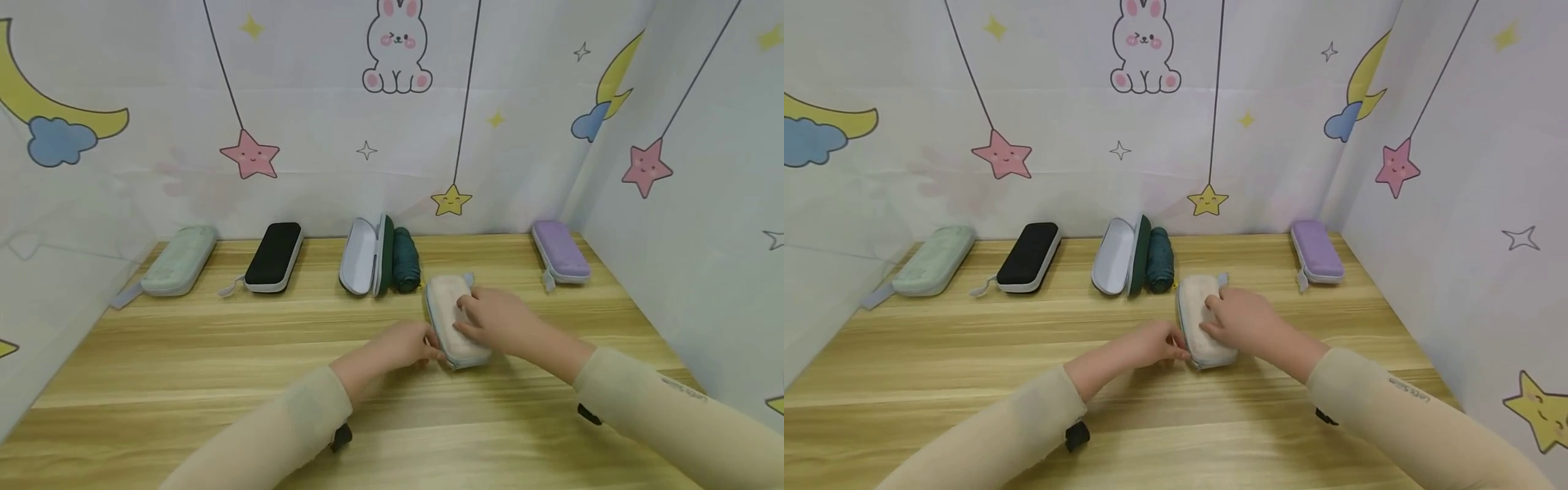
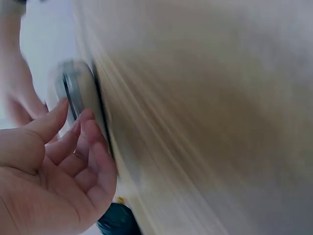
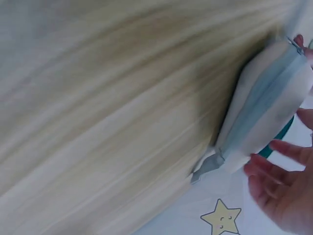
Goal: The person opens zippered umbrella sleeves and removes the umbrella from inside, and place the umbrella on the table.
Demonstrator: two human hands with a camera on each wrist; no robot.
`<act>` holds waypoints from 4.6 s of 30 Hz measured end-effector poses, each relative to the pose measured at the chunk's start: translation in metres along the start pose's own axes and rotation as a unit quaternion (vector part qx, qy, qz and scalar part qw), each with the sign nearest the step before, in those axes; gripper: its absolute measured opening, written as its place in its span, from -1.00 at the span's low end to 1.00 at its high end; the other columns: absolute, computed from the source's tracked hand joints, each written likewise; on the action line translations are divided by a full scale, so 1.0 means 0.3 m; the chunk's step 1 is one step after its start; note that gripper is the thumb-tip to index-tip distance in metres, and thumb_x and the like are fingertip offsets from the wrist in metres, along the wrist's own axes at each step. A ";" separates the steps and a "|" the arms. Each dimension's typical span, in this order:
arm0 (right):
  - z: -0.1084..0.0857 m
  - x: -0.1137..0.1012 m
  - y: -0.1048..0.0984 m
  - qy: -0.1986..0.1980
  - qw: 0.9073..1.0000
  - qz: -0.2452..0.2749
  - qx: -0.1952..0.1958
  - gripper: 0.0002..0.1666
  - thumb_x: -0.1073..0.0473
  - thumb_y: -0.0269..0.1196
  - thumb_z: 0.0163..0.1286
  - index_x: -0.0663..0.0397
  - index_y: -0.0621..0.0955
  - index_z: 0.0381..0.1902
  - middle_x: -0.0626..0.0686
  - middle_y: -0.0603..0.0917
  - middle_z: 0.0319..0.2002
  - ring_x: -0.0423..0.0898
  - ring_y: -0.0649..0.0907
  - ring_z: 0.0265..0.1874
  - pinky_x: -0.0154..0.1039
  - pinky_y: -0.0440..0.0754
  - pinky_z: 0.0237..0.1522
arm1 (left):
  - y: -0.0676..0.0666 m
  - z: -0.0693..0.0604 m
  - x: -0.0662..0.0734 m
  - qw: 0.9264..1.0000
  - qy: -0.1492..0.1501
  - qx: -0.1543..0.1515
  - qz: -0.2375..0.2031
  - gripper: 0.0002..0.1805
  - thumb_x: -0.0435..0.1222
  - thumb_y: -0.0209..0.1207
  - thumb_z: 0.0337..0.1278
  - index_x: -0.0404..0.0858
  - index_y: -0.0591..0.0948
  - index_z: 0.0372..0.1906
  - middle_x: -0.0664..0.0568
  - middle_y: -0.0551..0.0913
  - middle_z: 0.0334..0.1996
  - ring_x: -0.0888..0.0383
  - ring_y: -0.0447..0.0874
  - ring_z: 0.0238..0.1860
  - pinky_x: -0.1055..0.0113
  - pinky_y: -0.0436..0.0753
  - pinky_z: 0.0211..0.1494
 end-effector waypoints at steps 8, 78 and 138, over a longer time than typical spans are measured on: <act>-0.088 -0.120 -0.020 -0.223 0.968 -0.038 0.111 -0.67 0.00 0.37 0.26 0.05 0.62 -0.12 0.04 0.57 -0.12 -0.05 0.58 -0.19 -0.17 0.60 -0.22 | -0.027 0.062 -0.082 0.987 -0.032 0.011 -0.159 -0.87 -0.42 0.17 0.29 -0.43 0.64 -0.17 0.00 0.62 -0.65 0.25 0.51 -0.67 0.42 0.48 -0.59; -0.249 -0.327 0.060 -0.404 0.873 -0.243 0.125 -0.89 0.10 0.34 0.16 -0.07 0.59 -0.44 -0.14 0.52 -0.47 -0.25 0.51 -0.51 -0.38 0.46 -0.56 | -0.067 0.114 -0.049 0.995 -0.063 0.062 0.034 -0.29 -0.38 0.20 0.07 -0.54 0.21 0.31 -0.19 0.62 -0.26 0.07 0.59 -0.52 0.36 0.54 -0.52; -0.108 -0.030 0.023 -0.192 0.978 0.073 0.045 -0.75 0.46 0.27 0.22 0.06 0.45 -0.42 -0.07 0.54 -0.66 -0.28 0.48 -0.70 -0.37 0.46 -0.65 | -0.048 0.052 -0.132 0.980 -0.110 -0.017 -0.166 -0.15 -0.60 0.13 -0.07 -0.36 0.06 0.39 -0.12 0.57 -0.68 0.15 0.54 -0.74 0.35 0.55 -0.64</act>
Point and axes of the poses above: each hand's wrist, its own z-axis towards the middle knuckle, its own y-axis out of the palm, x = y × z, the point moved 9 cm from there along z, towards the middle knuckle
